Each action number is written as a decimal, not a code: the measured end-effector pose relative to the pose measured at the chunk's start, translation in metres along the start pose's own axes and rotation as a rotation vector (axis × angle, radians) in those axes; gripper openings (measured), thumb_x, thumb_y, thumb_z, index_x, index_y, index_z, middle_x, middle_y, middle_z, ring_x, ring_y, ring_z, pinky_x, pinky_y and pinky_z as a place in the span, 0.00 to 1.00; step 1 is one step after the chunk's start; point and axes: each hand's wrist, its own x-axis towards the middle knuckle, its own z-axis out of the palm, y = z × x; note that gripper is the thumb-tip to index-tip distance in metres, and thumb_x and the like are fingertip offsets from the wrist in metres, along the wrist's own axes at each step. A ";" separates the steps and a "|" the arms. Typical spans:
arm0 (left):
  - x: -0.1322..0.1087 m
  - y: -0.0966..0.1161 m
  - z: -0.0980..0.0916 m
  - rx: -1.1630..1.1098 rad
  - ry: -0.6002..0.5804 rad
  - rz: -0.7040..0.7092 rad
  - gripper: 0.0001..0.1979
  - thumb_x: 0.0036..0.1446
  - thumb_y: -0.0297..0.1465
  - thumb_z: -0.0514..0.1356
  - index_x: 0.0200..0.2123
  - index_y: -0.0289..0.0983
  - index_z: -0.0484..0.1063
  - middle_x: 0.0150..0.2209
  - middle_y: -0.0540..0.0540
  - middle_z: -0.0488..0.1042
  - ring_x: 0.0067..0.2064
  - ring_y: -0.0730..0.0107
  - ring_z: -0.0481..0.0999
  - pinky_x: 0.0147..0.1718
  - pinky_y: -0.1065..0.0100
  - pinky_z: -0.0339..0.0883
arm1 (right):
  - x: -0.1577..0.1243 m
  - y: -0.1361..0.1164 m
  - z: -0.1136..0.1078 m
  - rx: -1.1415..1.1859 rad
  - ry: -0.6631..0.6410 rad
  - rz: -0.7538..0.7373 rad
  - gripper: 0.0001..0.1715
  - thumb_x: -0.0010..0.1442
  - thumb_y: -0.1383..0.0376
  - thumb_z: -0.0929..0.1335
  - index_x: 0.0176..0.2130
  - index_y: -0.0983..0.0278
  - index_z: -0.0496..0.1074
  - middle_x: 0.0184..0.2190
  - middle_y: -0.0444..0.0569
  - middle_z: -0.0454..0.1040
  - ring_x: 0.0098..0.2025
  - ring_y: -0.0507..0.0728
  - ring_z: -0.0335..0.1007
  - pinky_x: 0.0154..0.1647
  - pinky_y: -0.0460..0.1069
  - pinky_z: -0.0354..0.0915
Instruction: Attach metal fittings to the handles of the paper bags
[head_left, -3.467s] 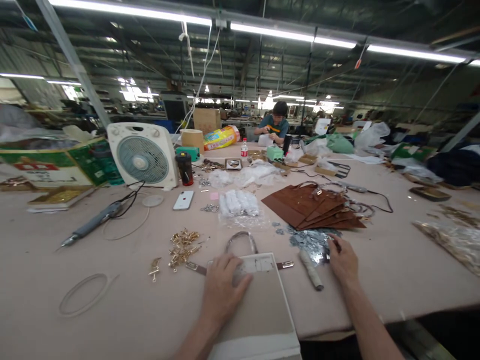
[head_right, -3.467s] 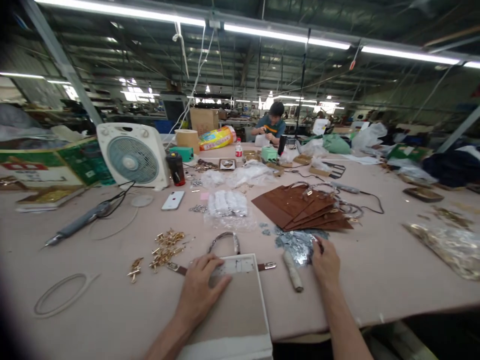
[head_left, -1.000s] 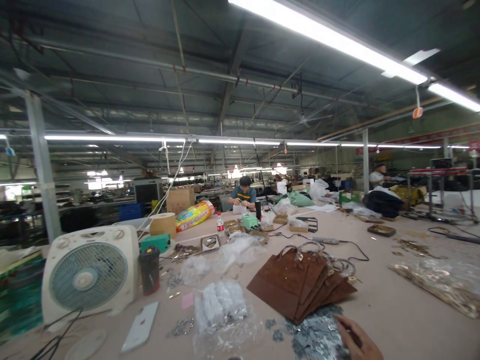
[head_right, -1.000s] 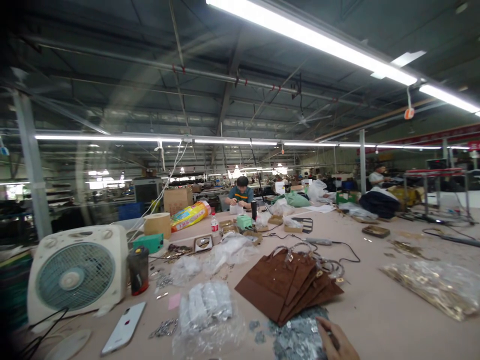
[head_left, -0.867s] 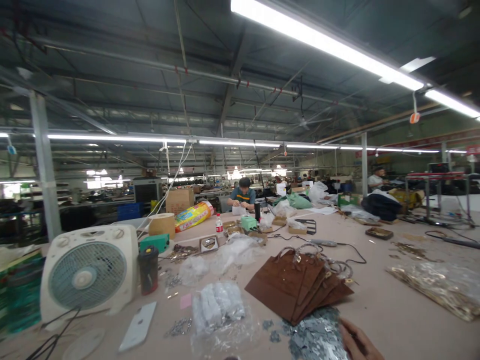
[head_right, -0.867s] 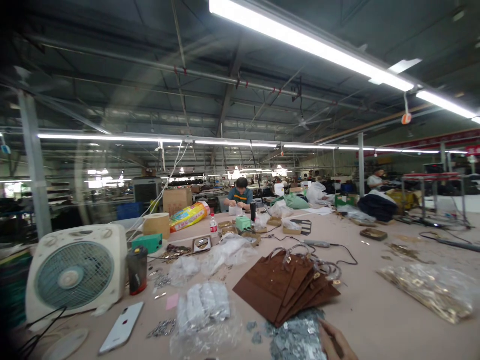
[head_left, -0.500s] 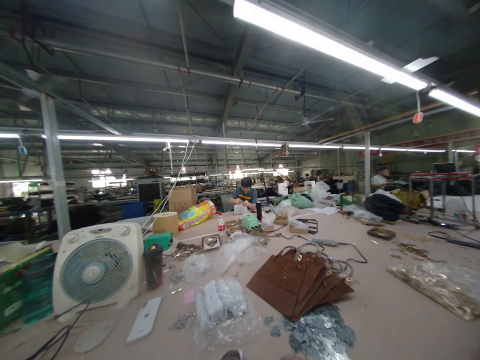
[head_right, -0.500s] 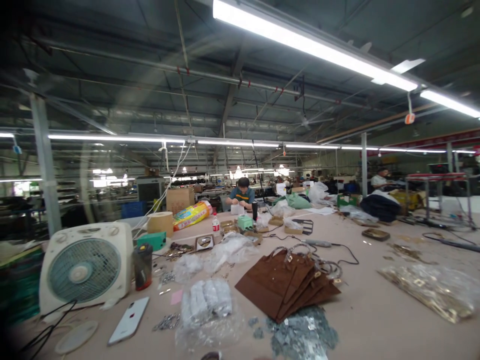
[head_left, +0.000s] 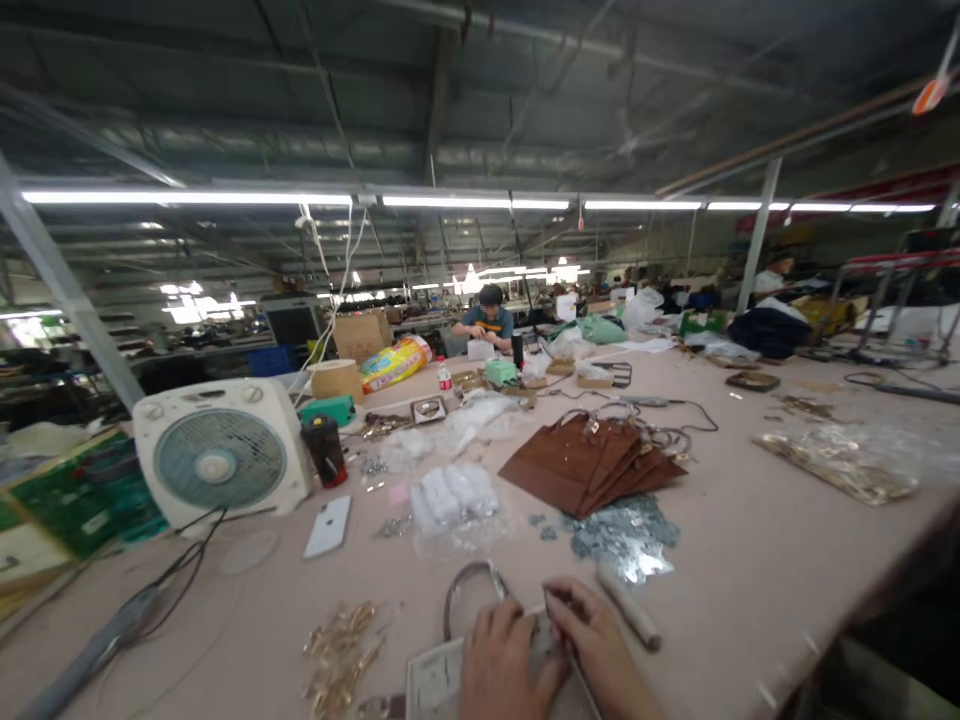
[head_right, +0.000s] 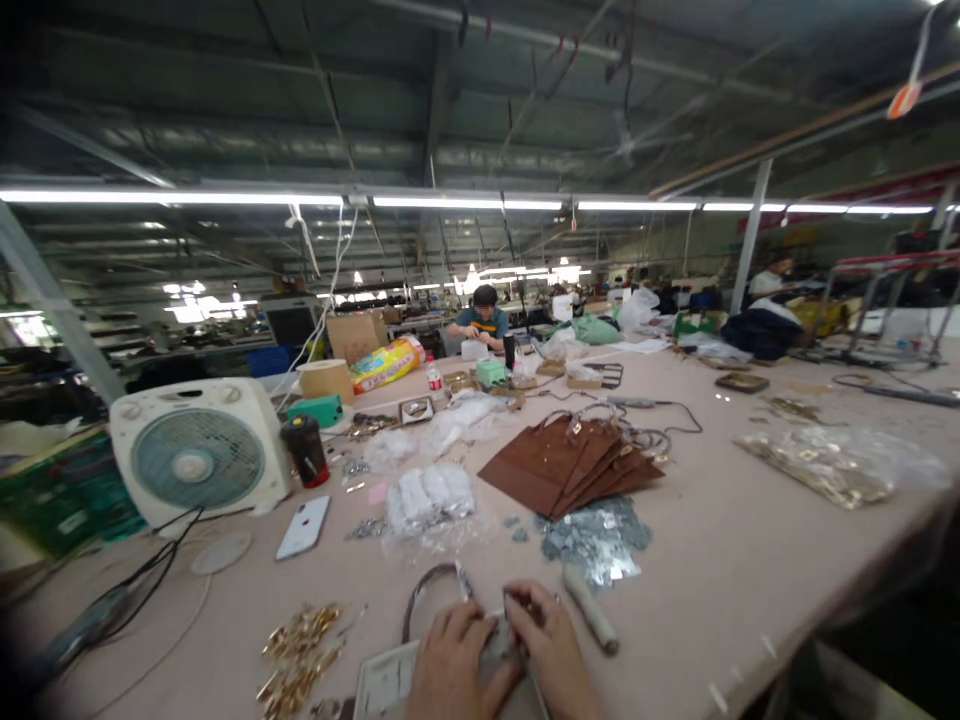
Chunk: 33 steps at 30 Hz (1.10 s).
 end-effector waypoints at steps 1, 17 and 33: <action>-0.004 0.001 -0.001 -0.006 0.046 0.004 0.16 0.58 0.40 0.71 0.50 0.49 0.80 0.54 0.45 0.78 0.58 0.50 0.73 0.58 0.50 0.67 | -0.003 0.000 -0.002 0.015 -0.021 0.000 0.25 0.61 0.46 0.71 0.47 0.61 0.79 0.28 0.46 0.74 0.31 0.58 0.71 0.33 0.51 0.66; -0.008 0.006 -0.009 -0.032 0.107 0.020 0.19 0.56 0.41 0.72 0.51 0.47 0.80 0.53 0.46 0.76 0.55 0.54 0.71 0.56 0.54 0.65 | -0.007 -0.022 -0.014 -0.066 -0.271 0.075 0.23 0.61 0.50 0.73 0.45 0.65 0.81 0.30 0.45 0.77 0.26 0.52 0.64 0.30 0.48 0.61; -0.007 0.004 -0.008 -0.049 0.115 0.030 0.17 0.60 0.40 0.69 0.51 0.44 0.79 0.52 0.44 0.76 0.54 0.53 0.72 0.54 0.52 0.65 | -0.003 -0.024 -0.012 -0.187 -0.289 0.031 0.22 0.61 0.52 0.72 0.47 0.63 0.83 0.42 0.51 0.84 0.45 0.63 0.79 0.48 0.55 0.73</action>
